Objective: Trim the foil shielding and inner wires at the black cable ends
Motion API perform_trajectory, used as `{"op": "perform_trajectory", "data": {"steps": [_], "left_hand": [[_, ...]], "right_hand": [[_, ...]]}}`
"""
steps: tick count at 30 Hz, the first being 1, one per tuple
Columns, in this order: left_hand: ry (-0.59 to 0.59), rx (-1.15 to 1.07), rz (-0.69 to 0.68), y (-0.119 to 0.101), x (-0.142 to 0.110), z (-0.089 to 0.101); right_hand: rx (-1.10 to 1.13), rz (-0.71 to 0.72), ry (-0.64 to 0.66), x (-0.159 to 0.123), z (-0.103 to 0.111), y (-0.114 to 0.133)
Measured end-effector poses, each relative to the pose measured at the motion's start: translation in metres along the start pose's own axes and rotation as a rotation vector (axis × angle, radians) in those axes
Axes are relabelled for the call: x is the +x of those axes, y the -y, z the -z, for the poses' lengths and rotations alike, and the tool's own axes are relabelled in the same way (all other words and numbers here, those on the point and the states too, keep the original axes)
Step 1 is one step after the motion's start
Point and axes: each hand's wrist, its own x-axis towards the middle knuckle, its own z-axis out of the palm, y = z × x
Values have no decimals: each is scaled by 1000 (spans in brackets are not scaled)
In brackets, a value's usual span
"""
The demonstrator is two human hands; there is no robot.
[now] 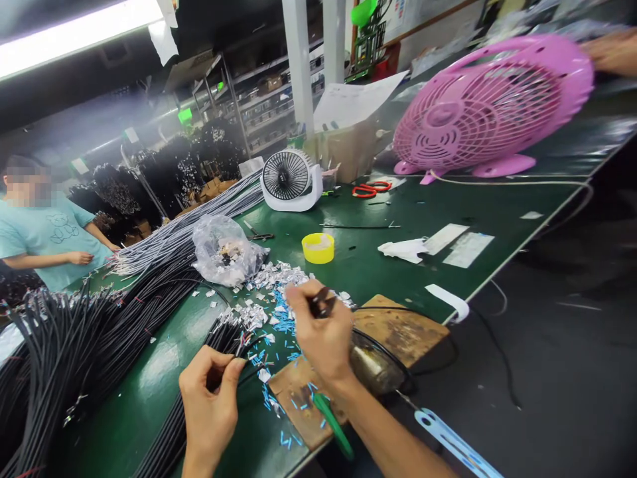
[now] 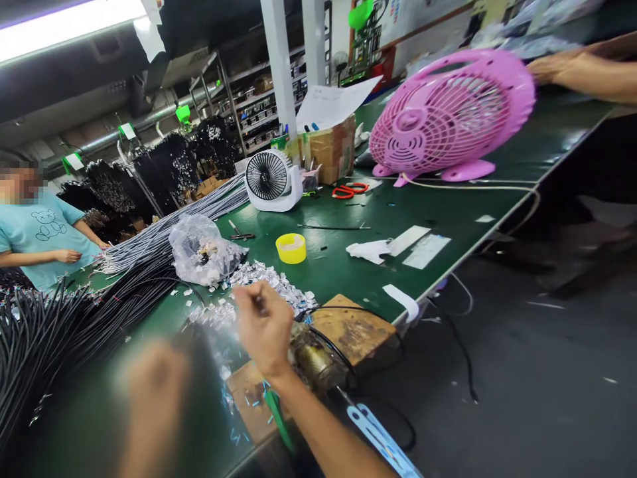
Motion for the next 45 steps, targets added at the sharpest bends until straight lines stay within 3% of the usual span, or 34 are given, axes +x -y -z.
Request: {"op": "perform_trajectory", "data": {"steps": [1,2,5,8,11,17,25,33,38,45], "left_hand": [[-10,19,-14,2,0,0],[-16,31,-35,4,1,1],[-10,58,-120,15,2,3],[26,74,-161,25,2,5],[61,83,-103,25,-1,4],[52,-21,141,7,-8,1],[77,-22,121,13,-8,1],[21,-49,171,7,-8,1],[33,-86,205,8,-7,2],[-36,-77,244,2,-6,2]], "right_hand": [[8,-65,-18,1,0,-1],[42,-92,60,2,0,-2],[104,-97,396,-1,-3,2],[122,-55,493,-5,-5,8],[140,-24,492,-7,-5,9],[96,42,469,-10,-4,6],[43,64,431,-13,-4,7],[51,82,511,-14,-5,4],[86,72,372,-11,-2,9],[68,271,331,-14,1,10]]}}
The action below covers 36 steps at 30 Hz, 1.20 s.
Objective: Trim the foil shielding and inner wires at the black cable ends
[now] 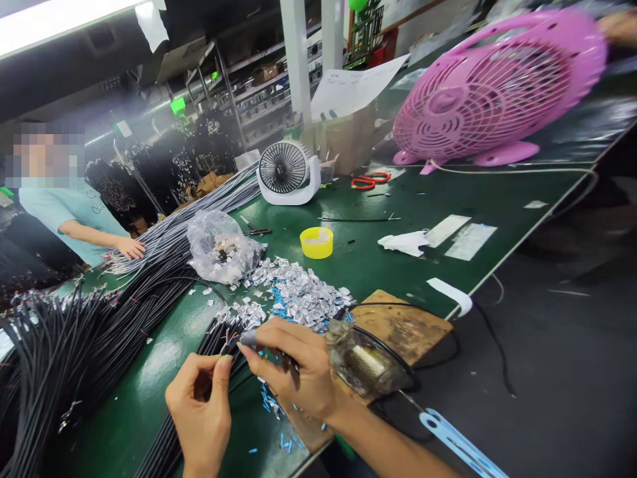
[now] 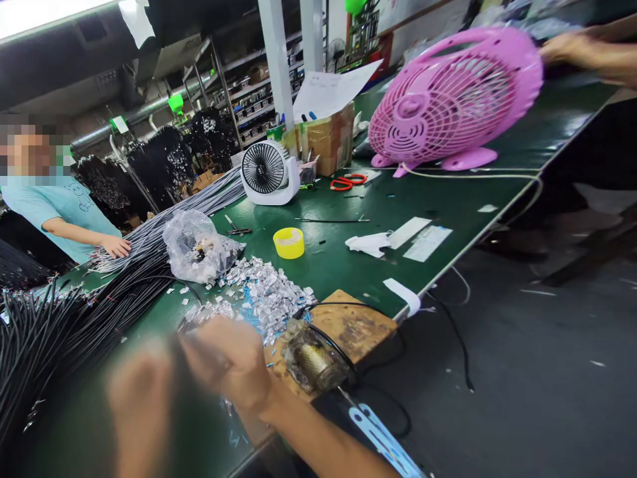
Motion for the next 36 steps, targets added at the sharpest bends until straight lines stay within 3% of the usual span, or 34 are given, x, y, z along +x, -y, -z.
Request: {"op": "perform_trajectory", "data": {"steps": [2,5,9,16,26,28,31,36], "left_hand": [[-25,25,5,0,-1,0],[-6,47,1,0,-2,0],[-31,99,-154,-1,-1,0],[-35,203,-298,-3,2,-1],[18,168,-229,16,2,-1],[31,137,-251,15,3,-1],[108,29,-160,9,3,-1],[220,-123,6,6,0,0]], "right_hand": [[11,-25,13,0,0,0],[102,-219,41,4,0,0],[190,-436,145,8,2,0],[179,-495,158,7,0,-1],[167,-323,142,-1,-3,-6],[182,-366,190,0,-4,-7],[247,-493,257,5,-2,-8],[579,-663,287,14,2,-3]]}}
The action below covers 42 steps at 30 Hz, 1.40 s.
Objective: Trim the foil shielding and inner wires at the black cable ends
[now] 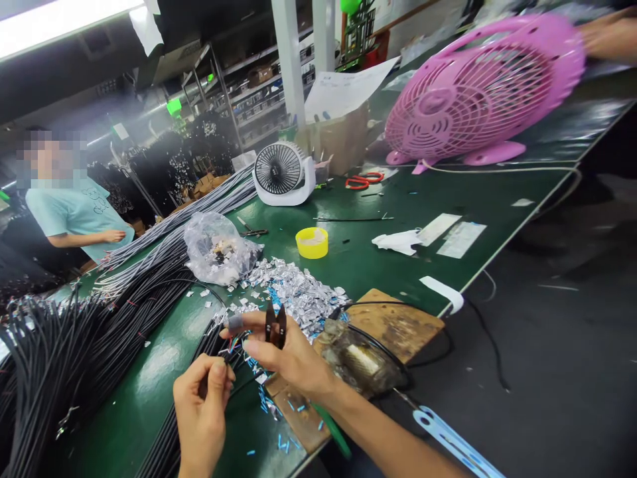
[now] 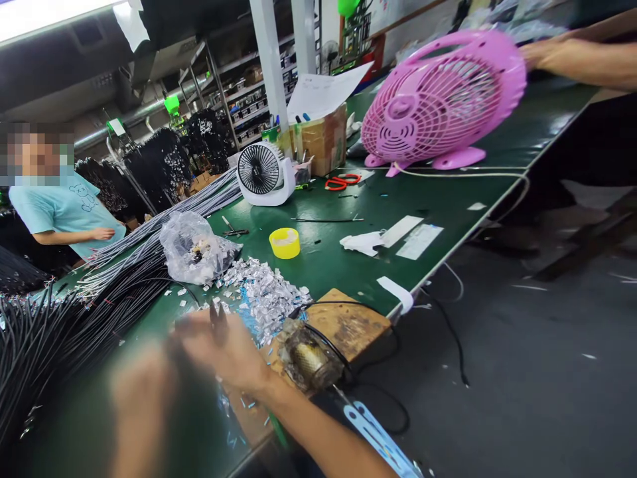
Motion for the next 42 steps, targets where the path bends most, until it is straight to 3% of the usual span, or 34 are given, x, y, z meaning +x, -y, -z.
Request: {"op": "perform_trajectory", "data": {"steps": [4,8,14,17,20,26,29,33,35,38,42], "left_hand": [[-22,13,20,3,0,-2],[-120,29,87,2,2,-5],[-130,58,259,18,12,0],[-8,128,313,27,18,3],[129,234,292,29,19,0],[172,400,210,31,14,-13],[129,423,186,29,15,-12],[-92,434,186,17,18,2],[-172,409,135,9,17,8],[-116,406,-1,4,14,11],[-64,416,-25,8,9,9]], "right_hand": [[71,-28,-36,-1,-2,-3],[88,-29,-181,-3,-5,-7],[76,28,-439,-2,-2,-5],[87,54,-544,0,3,-8],[77,56,-569,1,6,-11],[-56,89,-502,1,6,-10],[-254,104,-282,0,4,-11],[-614,178,82,-2,2,-20],[-749,184,154,-3,0,-25],[-863,138,152,-4,-1,-27],[-702,161,-18,-5,-3,-22]]}}
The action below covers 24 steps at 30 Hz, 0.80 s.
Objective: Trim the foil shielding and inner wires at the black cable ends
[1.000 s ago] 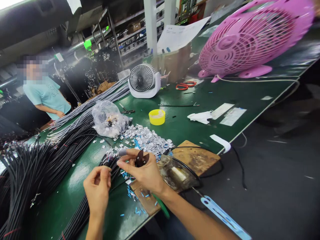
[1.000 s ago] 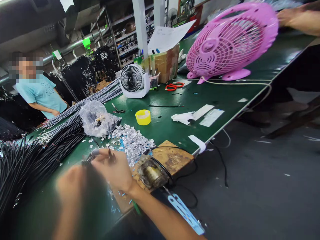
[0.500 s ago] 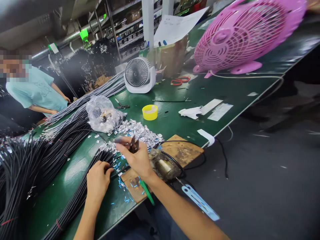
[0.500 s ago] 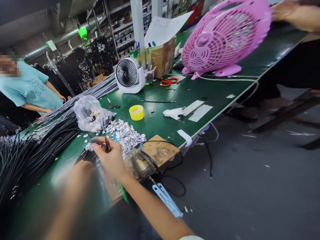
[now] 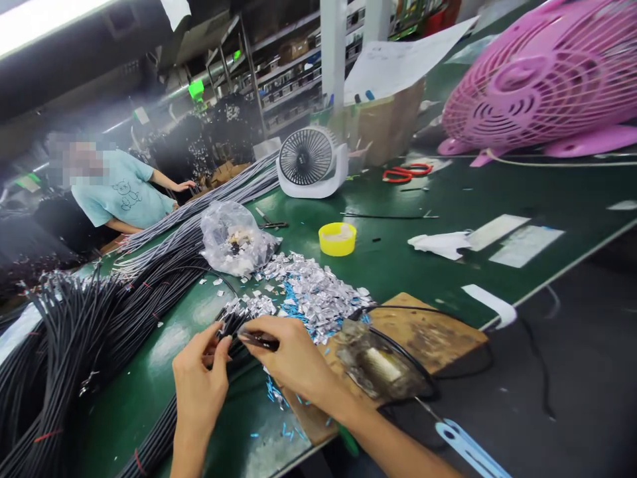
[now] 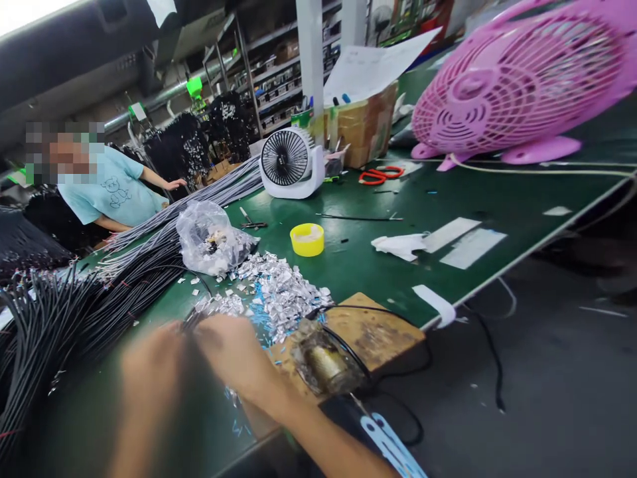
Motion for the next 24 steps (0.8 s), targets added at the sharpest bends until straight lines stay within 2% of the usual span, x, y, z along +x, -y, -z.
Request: {"op": "perform_trajectory", "data": {"steps": [2,5,10,14,20,24], "left_hand": [[6,-1,3,3,-2,-2],[-37,14,-16,5,-4,-4],[-73,134,-193,4,-3,-5],[-92,74,-100,-1,-4,-6],[-57,13,-88,-6,-4,-4],[-70,12,-55,-6,-2,-1]], "right_hand": [[79,-8,-64,1,2,3],[146,3,-67,1,3,4],[147,75,-41,-3,1,0],[145,78,-38,-4,2,0],[181,69,2,-3,4,2],[300,-48,65,-2,2,4]]}}
